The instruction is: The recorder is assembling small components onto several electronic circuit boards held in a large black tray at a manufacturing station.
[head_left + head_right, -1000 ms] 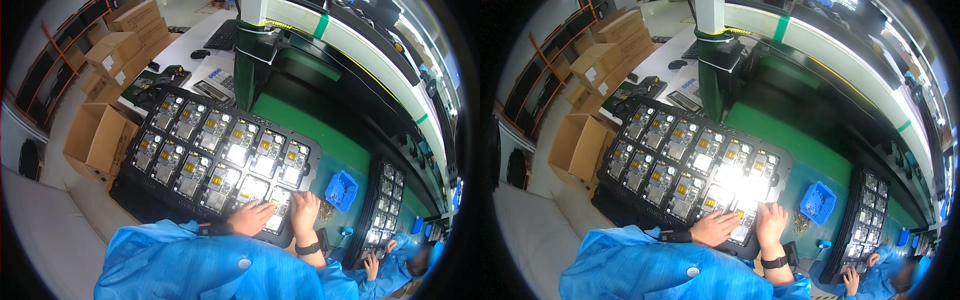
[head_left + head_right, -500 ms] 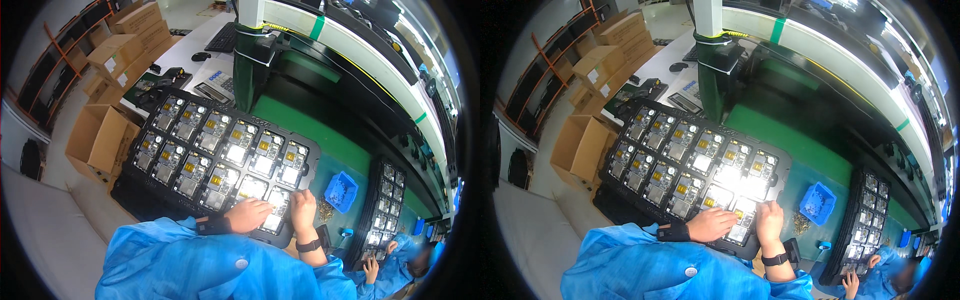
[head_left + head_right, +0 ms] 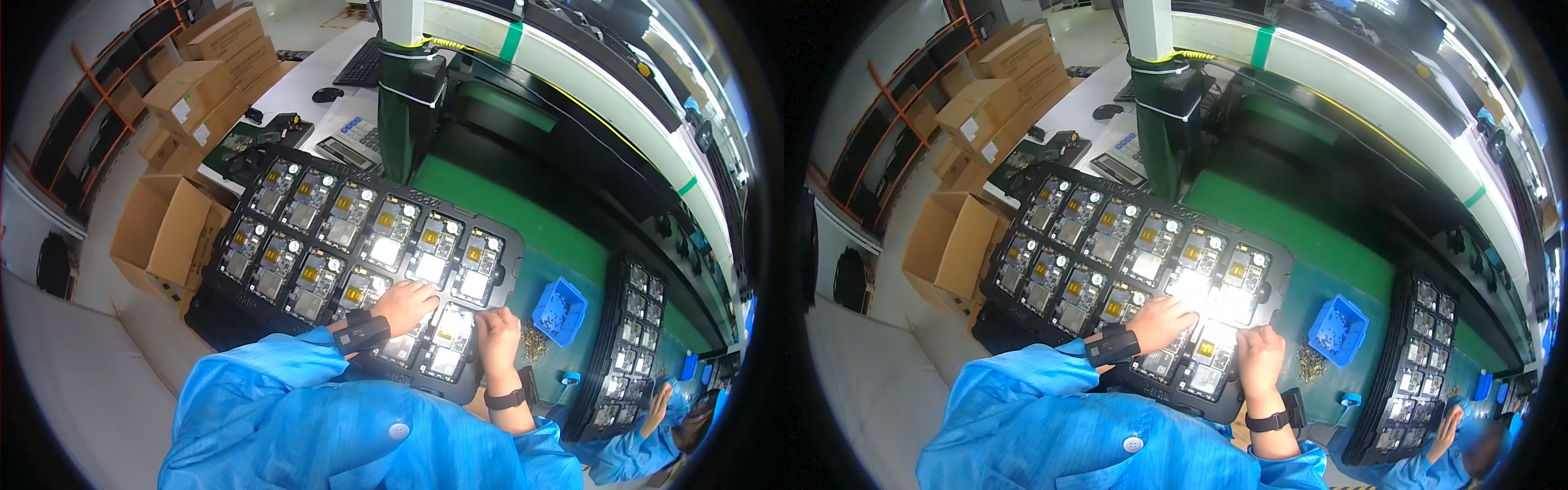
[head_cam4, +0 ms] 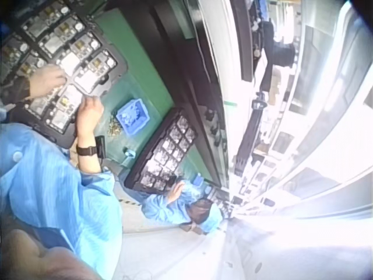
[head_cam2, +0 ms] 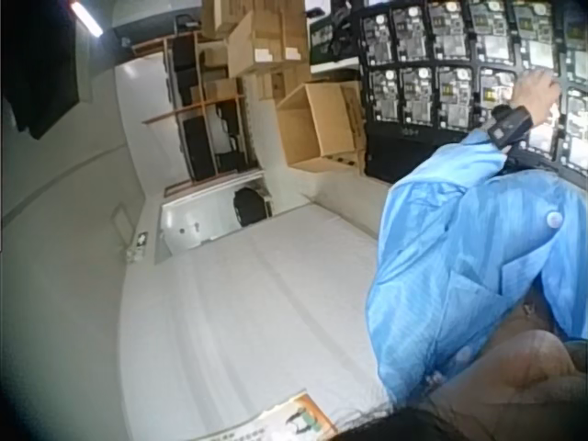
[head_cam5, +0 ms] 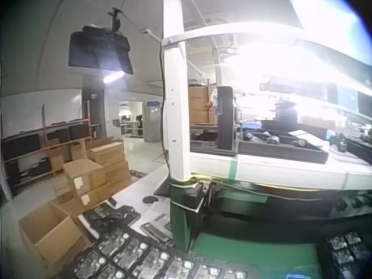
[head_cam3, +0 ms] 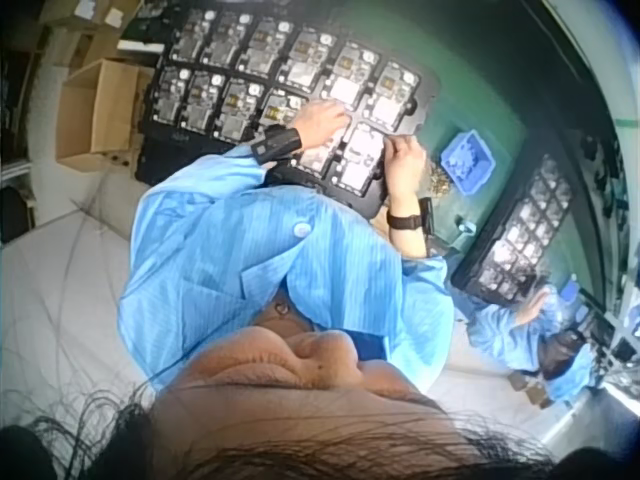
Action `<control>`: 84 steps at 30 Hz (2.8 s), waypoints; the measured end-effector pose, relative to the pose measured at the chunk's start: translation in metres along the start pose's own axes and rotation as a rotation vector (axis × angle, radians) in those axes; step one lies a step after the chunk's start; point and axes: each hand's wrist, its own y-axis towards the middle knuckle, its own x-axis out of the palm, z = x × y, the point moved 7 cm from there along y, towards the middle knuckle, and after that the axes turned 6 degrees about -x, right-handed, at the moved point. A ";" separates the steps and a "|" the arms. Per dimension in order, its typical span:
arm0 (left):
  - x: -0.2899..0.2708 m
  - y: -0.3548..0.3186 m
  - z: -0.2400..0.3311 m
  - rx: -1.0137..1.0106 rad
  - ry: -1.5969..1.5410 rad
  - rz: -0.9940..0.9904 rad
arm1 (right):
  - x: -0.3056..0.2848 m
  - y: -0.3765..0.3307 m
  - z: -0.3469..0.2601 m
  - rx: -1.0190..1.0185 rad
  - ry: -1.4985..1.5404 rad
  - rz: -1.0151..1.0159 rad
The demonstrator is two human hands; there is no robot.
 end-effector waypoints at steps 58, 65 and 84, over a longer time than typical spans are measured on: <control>0.001 -0.005 -0.024 -0.251 -0.349 0.084 | 0.028 -0.012 -0.058 -0.116 0.191 -0.183; 0.013 -0.016 -0.037 -0.769 -1.108 -0.041 | 0.029 -0.012 -0.036 0.259 0.744 -0.158; -0.002 0.003 -0.001 0.013 0.141 0.005 | 0.037 -0.043 -0.091 -0.261 0.163 -0.385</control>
